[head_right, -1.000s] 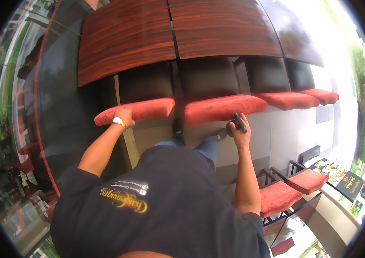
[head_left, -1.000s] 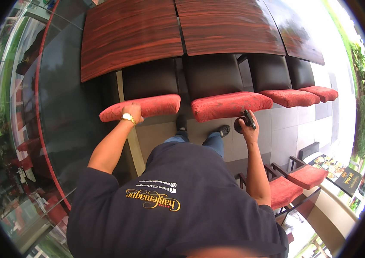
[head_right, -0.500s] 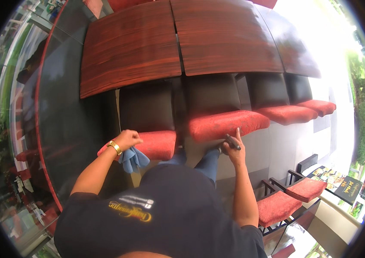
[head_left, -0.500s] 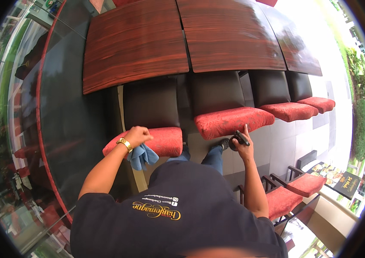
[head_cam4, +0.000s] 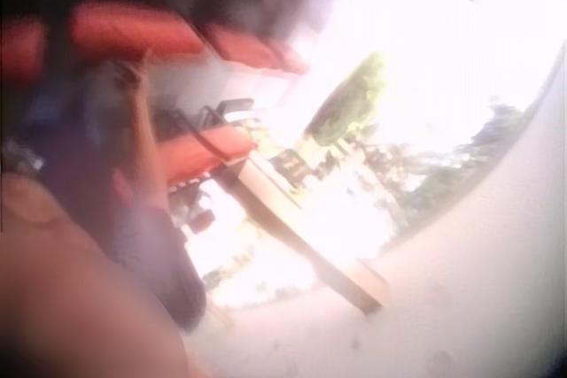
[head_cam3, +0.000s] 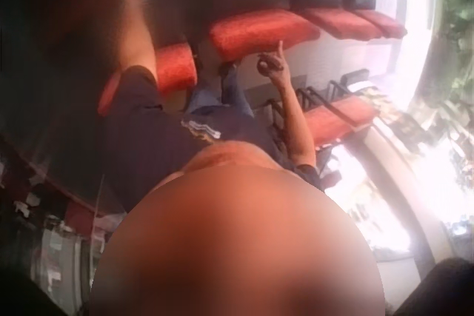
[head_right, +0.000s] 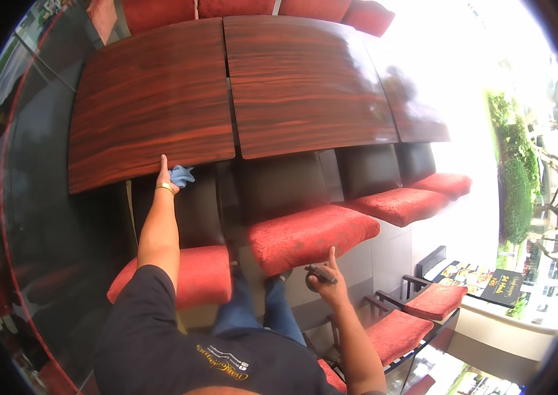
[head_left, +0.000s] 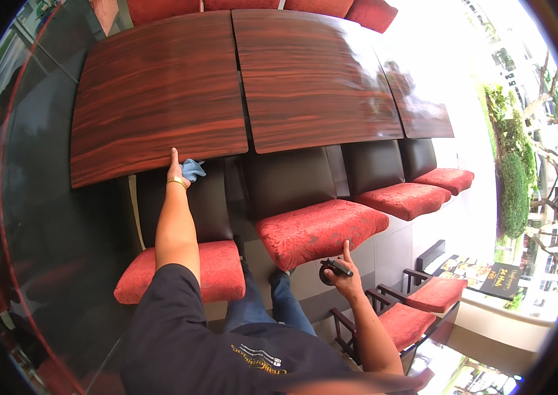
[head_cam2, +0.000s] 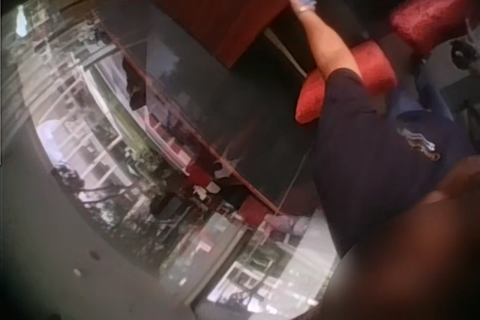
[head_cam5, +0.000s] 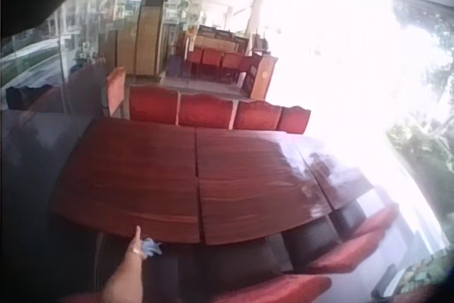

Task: The person adjusts the head-mounted camera, then walks to a dining area. They wipe a wooden table with a blue cloth, spray it with a cleaning solution, and wipe it again. The person repeats this process on several tables in the area.

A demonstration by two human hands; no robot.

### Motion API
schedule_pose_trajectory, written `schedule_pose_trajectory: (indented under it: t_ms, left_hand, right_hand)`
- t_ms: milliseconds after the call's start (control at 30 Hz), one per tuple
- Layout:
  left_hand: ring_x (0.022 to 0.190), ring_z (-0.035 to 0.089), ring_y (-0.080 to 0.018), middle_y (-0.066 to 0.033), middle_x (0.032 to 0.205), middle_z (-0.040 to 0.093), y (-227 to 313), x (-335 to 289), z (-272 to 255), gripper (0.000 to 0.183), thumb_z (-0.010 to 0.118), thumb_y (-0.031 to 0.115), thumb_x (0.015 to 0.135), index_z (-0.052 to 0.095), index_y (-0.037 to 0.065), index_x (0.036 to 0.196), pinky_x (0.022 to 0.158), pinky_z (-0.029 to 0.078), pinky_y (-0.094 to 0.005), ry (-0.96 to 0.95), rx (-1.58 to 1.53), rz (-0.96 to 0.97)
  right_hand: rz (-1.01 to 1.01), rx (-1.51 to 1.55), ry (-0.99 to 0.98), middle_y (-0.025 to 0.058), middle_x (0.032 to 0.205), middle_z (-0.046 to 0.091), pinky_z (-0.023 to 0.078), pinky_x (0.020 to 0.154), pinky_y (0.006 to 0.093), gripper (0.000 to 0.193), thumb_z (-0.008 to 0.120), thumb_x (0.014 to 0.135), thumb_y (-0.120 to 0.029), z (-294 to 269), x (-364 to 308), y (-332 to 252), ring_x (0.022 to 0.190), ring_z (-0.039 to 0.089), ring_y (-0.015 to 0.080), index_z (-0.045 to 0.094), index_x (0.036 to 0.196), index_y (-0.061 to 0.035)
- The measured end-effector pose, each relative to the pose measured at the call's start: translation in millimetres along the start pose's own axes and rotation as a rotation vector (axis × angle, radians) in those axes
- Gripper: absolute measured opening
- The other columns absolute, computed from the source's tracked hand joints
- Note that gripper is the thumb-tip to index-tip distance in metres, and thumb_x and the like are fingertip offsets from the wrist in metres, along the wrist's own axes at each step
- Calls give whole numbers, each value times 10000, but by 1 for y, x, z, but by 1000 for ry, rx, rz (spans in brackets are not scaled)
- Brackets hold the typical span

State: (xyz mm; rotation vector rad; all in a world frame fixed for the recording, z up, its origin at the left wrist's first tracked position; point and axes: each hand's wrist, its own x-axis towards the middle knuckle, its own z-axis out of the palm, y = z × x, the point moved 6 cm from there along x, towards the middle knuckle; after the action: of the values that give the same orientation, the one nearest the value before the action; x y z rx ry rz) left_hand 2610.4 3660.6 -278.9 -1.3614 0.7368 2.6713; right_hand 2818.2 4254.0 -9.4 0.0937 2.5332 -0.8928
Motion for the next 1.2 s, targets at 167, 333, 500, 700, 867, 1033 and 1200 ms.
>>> schedule_pose_trajectory:
  t_ms: [167,333,500,700,867,1033,1200]
  left_hand:
    - [921,732,-397,-132,1047,699,-29,-8,20,853,791,715,806,574,27,1262,794,627,-611,-5,-74,53]
    - [1056,711,-420,-171,1244,700,-36,-2,-3,841,774,682,846,584,24,1335,872,622,-575,0,-132,70]
    - [1021,747,-398,-176,1211,725,-64,-46,30,855,679,757,876,604,30,1320,767,631,-520,-179,36,-98]
    - [644,754,-351,-160,904,771,-90,-91,9,659,679,653,938,692,-1,1013,369,552,-406,-43,789,-168]
    - [790,733,-299,-128,950,719,-166,-165,-12,294,630,275,1056,679,-8,993,663,632,-472,-184,945,-153]
    - [798,719,-229,-126,974,729,-228,-295,103,252,618,219,1058,681,-19,1008,730,634,-428,-191,956,-61]
    - [721,653,-133,-38,878,700,-301,-354,272,262,642,268,1055,709,27,978,653,583,-326,-443,1255,165]
  right_hand:
    - [24,11,-6,276,1718,170,522,1073,420,350,845,777,-191,2,-10,-5,1277,648,408,799,1108,-86]
    - [48,72,-81,282,1719,151,528,1069,437,370,836,793,-199,3,-1,-10,1293,630,440,793,1147,-97]
    - [71,82,-58,247,1733,143,490,1103,411,369,817,817,-234,-9,-4,-14,1301,638,366,789,1156,-92]
    - [-29,203,-5,167,1742,200,506,1097,416,379,794,854,-260,-23,-16,0,1328,618,334,774,1211,-137]
    - [-34,303,113,147,1566,534,487,1117,416,414,792,875,-307,-33,-62,37,1342,601,332,744,1244,-123]
    - [204,281,243,137,1280,730,510,1082,415,453,812,874,-329,-47,-142,149,1231,666,326,728,1243,-79]
    - [365,419,416,134,1166,762,556,981,384,481,837,832,-351,-75,-219,253,1087,724,291,745,1203,-59]
